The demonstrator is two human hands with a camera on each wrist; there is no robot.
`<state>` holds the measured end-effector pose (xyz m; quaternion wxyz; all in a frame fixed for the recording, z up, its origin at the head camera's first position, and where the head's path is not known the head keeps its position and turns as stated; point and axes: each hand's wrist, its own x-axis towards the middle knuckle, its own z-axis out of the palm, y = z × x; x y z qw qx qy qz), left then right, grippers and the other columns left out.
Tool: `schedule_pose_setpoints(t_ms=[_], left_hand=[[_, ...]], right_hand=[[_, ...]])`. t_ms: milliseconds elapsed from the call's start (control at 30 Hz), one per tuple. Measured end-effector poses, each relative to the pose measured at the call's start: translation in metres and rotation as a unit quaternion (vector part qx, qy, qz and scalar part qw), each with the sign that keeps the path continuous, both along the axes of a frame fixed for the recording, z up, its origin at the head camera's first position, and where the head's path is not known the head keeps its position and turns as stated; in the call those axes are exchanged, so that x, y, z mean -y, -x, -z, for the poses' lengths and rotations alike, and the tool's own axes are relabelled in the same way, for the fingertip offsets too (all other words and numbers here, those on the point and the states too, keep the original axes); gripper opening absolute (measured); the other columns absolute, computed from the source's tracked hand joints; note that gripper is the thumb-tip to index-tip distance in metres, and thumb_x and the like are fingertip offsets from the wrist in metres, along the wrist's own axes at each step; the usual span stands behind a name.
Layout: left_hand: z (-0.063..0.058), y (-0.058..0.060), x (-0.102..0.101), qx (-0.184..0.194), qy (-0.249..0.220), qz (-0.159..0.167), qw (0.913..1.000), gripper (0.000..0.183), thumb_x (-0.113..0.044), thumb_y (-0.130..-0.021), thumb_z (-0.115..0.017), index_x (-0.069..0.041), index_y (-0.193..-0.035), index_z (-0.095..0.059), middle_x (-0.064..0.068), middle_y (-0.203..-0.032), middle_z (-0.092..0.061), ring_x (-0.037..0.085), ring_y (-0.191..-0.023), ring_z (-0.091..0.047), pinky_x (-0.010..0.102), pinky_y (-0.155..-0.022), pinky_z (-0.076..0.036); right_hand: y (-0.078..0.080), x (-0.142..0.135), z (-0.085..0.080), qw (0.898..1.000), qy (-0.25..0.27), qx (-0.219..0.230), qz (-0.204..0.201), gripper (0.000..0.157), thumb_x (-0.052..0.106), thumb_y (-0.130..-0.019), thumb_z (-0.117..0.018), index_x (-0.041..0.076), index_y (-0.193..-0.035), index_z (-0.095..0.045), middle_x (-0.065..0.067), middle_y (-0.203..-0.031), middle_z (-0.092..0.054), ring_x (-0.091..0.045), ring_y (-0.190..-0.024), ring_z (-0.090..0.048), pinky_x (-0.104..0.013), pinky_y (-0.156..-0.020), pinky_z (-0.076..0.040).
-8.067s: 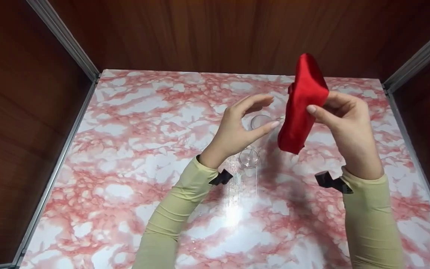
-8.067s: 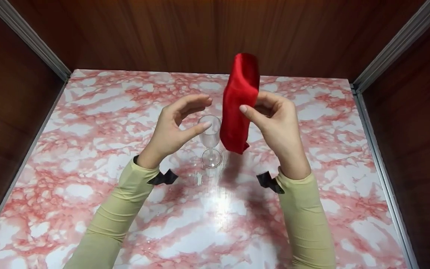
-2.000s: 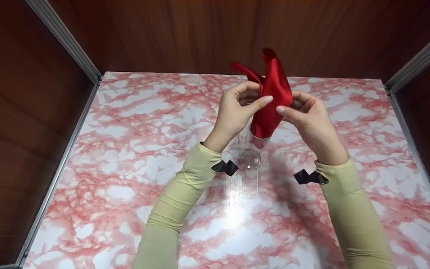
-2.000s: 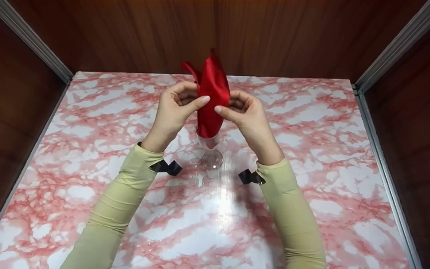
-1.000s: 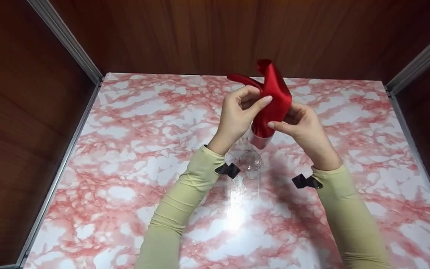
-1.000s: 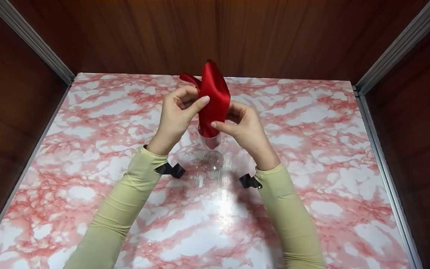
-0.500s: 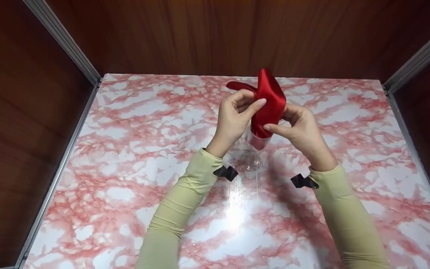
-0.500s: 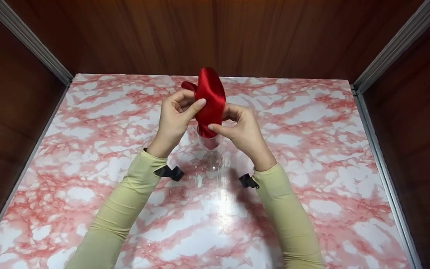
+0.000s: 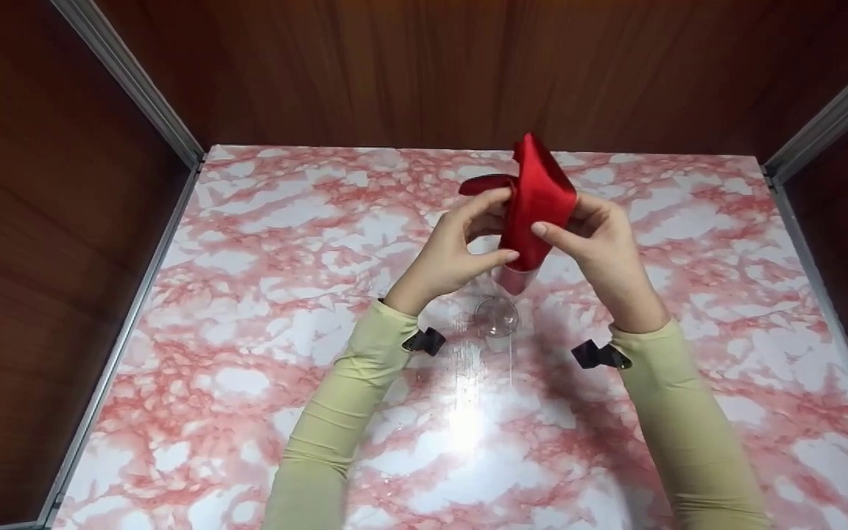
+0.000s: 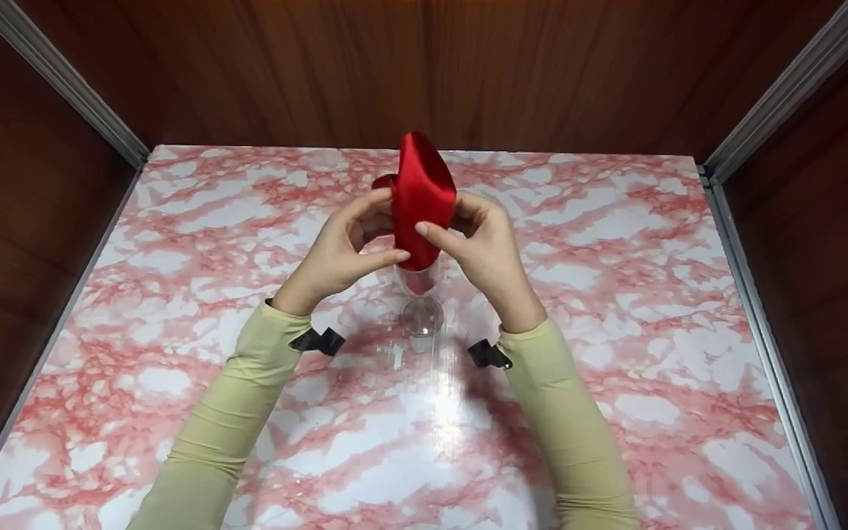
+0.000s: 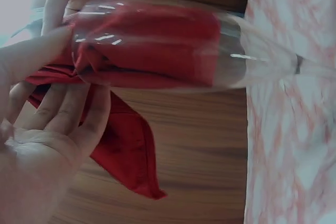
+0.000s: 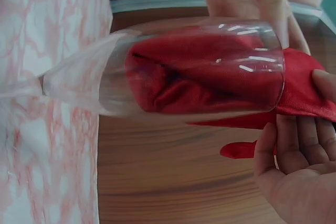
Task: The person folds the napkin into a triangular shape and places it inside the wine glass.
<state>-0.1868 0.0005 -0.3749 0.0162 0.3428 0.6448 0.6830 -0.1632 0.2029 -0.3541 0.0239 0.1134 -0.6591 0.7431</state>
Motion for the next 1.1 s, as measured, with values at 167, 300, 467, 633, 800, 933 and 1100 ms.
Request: schedule_pose_setpoints(t_ms=[167,300,467,633,800,933,1100], left_hand=[[-0.001,0.000,-0.002,-0.038,0.017,-0.019,0.9990,0.063,0.015,-0.077,-0.070,0.008,-0.135,-0.045,0.020,-0.115,-0.055,0.023,-0.097,-0.060,0.034,-0.088,-0.050],[-0.009,-0.002,-0.002,-0.040,0.073,-0.039,0.9957,0.064,0.016,-0.078,-0.069,0.006,-0.136,-0.045,0.018,-0.113,-0.057,0.022,-0.090,-0.062,0.029,-0.084,-0.051],[-0.017,-0.003,-0.004,-0.037,0.141,-0.053,0.9880,0.064,0.012,-0.079,-0.068,0.005,-0.138,-0.044,0.014,-0.116,-0.059,0.019,-0.087,-0.063,0.021,-0.085,-0.049],[-0.024,-0.010,-0.005,-0.018,0.101,-0.044,0.9938,0.061,0.013,-0.078,-0.070,0.010,-0.134,-0.045,0.021,-0.114,-0.058,0.026,-0.093,-0.064,0.026,-0.087,-0.050],[-0.037,-0.020,-0.006,-0.022,0.060,-0.055,0.9964,0.054,0.008,-0.079,-0.072,0.013,-0.128,-0.049,0.022,-0.113,-0.058,0.027,-0.090,-0.065,0.031,-0.085,-0.052],[-0.040,-0.023,-0.007,-0.030,0.042,-0.085,0.9950,0.046,0.005,-0.081,-0.072,0.012,-0.123,-0.055,0.021,-0.107,-0.061,0.025,-0.084,-0.066,0.031,-0.082,-0.053],[-0.038,-0.025,-0.008,-0.009,0.022,-0.110,0.9937,0.044,0.004,-0.081,-0.072,0.012,-0.121,-0.057,0.020,-0.104,-0.061,0.025,-0.083,-0.066,0.033,-0.079,-0.054]], right_hand=[[-0.001,0.000,-0.001,1.000,0.013,0.001,-0.001,0.029,0.000,-0.081,-0.075,-0.006,-0.108,-0.067,-0.018,-0.099,-0.068,-0.025,-0.089,-0.063,-0.030,-0.079,-0.053],[0.000,0.001,-0.001,1.000,0.001,-0.006,0.008,0.029,0.000,-0.080,-0.076,-0.007,-0.106,-0.067,-0.018,-0.097,-0.069,-0.024,-0.087,-0.064,-0.031,-0.078,-0.053],[0.002,0.000,0.001,1.000,-0.008,-0.009,0.017,0.028,-0.001,-0.079,-0.076,-0.007,-0.105,-0.067,-0.017,-0.095,-0.069,-0.023,-0.084,-0.064,-0.030,-0.075,-0.054],[0.003,-0.003,0.002,1.000,0.001,-0.005,-0.008,0.032,-0.002,-0.079,-0.075,-0.005,-0.110,-0.066,-0.018,-0.101,-0.067,-0.025,-0.089,-0.063,-0.030,-0.077,-0.053],[0.002,-0.007,0.005,0.999,0.018,0.001,-0.032,0.038,-0.004,-0.079,-0.074,-0.004,-0.116,-0.063,-0.020,-0.106,-0.064,-0.026,-0.092,-0.062,-0.029,-0.080,-0.052],[0.003,-0.006,0.007,0.999,0.021,0.000,-0.028,0.038,-0.004,-0.079,-0.075,-0.004,-0.115,-0.064,-0.019,-0.105,-0.065,-0.026,-0.094,-0.062,-0.029,-0.080,-0.052],[0.004,-0.004,0.010,0.999,0.033,0.004,-0.022,0.034,-0.004,-0.079,-0.075,-0.005,-0.112,-0.064,-0.019,-0.104,-0.066,-0.026,-0.094,-0.062,-0.030,-0.081,-0.053]])
